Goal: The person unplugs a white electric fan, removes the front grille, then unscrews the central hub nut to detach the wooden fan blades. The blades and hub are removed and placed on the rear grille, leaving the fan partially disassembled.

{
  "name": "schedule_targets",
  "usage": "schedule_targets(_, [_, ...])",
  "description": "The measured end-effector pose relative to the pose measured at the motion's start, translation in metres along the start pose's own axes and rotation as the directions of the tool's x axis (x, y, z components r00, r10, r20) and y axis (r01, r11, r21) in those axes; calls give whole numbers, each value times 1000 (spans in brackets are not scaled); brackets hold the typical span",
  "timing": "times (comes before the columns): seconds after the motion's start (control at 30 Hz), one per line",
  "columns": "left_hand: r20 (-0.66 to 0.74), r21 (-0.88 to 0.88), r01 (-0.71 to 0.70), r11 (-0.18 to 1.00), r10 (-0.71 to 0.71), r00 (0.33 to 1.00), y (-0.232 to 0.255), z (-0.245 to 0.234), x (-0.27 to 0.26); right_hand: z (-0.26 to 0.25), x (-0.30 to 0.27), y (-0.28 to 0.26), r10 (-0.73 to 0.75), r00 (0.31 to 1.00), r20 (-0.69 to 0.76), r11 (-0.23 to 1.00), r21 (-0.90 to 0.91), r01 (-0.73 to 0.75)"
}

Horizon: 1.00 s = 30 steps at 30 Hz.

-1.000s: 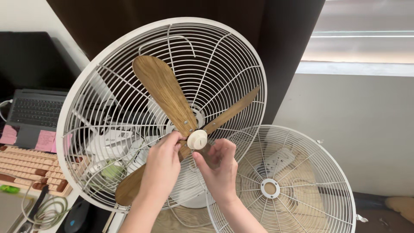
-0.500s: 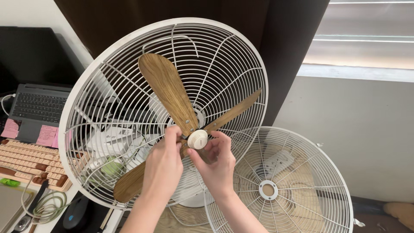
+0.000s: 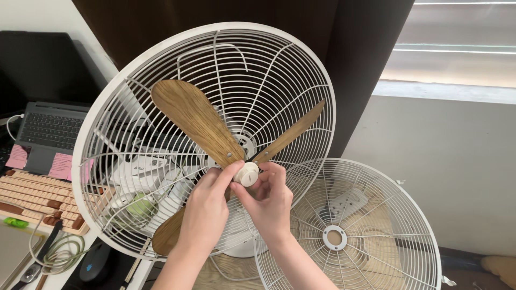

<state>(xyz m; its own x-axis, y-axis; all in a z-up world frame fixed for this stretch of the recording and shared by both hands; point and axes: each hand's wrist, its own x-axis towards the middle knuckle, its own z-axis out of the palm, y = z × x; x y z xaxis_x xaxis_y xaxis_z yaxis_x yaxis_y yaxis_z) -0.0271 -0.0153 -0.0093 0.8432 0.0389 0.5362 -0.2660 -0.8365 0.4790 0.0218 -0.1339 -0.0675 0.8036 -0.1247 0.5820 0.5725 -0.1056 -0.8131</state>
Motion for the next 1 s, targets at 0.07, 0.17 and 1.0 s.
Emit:
schedule_targets(0.07, [15,-4,19,1000,-19,1000,-1,0,0,0,2,0,-3,1000,7,1000,-5,3])
schedule_targets(0.17, [3,-33,-5,999,5,1000,-1,0,0,0,4,-1,-21,1000,-3,999,-28,20])
schedule_targets(1.0, [83,-46,4,999,-1,997,3,0,3,-1,5,-7,-32,999,9,964,-263,33])
